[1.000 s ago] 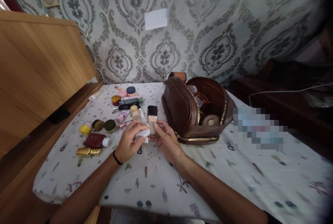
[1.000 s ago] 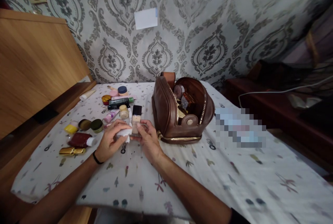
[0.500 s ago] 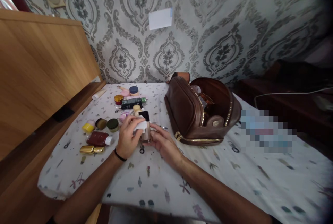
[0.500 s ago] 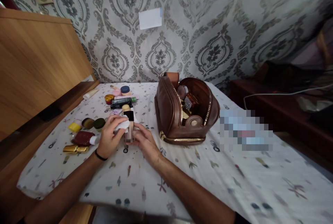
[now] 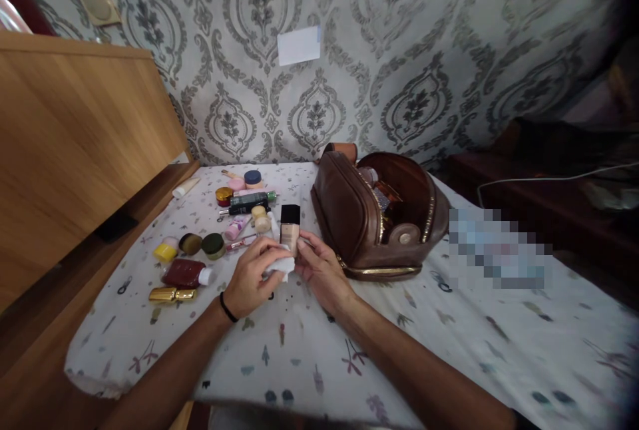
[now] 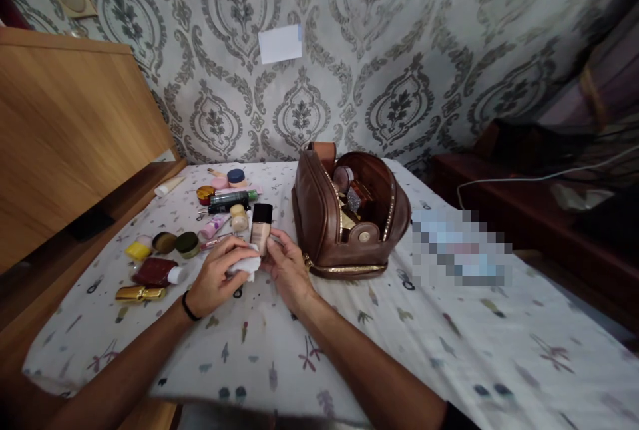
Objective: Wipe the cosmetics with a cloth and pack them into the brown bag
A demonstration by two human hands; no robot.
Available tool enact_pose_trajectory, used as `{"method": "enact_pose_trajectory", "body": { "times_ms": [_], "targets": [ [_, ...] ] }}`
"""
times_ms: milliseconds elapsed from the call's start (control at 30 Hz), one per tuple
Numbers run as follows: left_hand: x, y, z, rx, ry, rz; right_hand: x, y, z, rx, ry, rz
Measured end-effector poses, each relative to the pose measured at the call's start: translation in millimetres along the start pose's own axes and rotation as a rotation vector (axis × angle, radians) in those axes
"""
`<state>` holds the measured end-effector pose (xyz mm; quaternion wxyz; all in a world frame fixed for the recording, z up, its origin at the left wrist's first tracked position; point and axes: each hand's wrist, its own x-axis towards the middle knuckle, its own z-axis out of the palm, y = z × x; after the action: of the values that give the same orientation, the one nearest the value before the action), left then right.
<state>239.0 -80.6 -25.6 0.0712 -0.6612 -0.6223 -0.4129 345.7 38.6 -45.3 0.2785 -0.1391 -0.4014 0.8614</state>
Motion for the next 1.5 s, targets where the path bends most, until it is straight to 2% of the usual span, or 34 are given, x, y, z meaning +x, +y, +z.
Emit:
{"method": "enact_pose_trajectory", "body": {
  "times_ms": [100, 333, 567, 700, 867, 1067, 1233, 1500],
  "targets": [
    [1, -1, -1.5, -0.018, 0.039, -0.053, -1, -1, 1, -0.015, 0.014, 0.011],
    [1, -8, -3.8, 0.008, 0.195, -0.145, -4, 1, 4, -0.151, -0.060, 0.108],
    [3, -8, -10.0, 0.085, 0.331, -0.129, -11, 4, 8, -0.316, -0.203, 0.156],
    [4, -8, -9.9, 0.115, 0.241, -0.041, -12, 2, 9, -0.286, -0.182, 0.122],
    [4, -2, -6.5, 0.110, 0.088, 0.105, -7, -2, 7, -0.062, -0.067, 0.133],
    [4, 9, -4.5, 0.038, -0.050, 0.184, 0, -7, 5, 0.078, 0.054, 0.126],
    [4, 11, -2.2, -0.007, -0.056, 0.214, 1, -9, 6, 0.113, 0.056, 0.117],
    [3, 13, -0.9, 0.002, -0.020, 0.227, 0, -10, 6, 0.170, 0.003, 0.221]
  ]
}}
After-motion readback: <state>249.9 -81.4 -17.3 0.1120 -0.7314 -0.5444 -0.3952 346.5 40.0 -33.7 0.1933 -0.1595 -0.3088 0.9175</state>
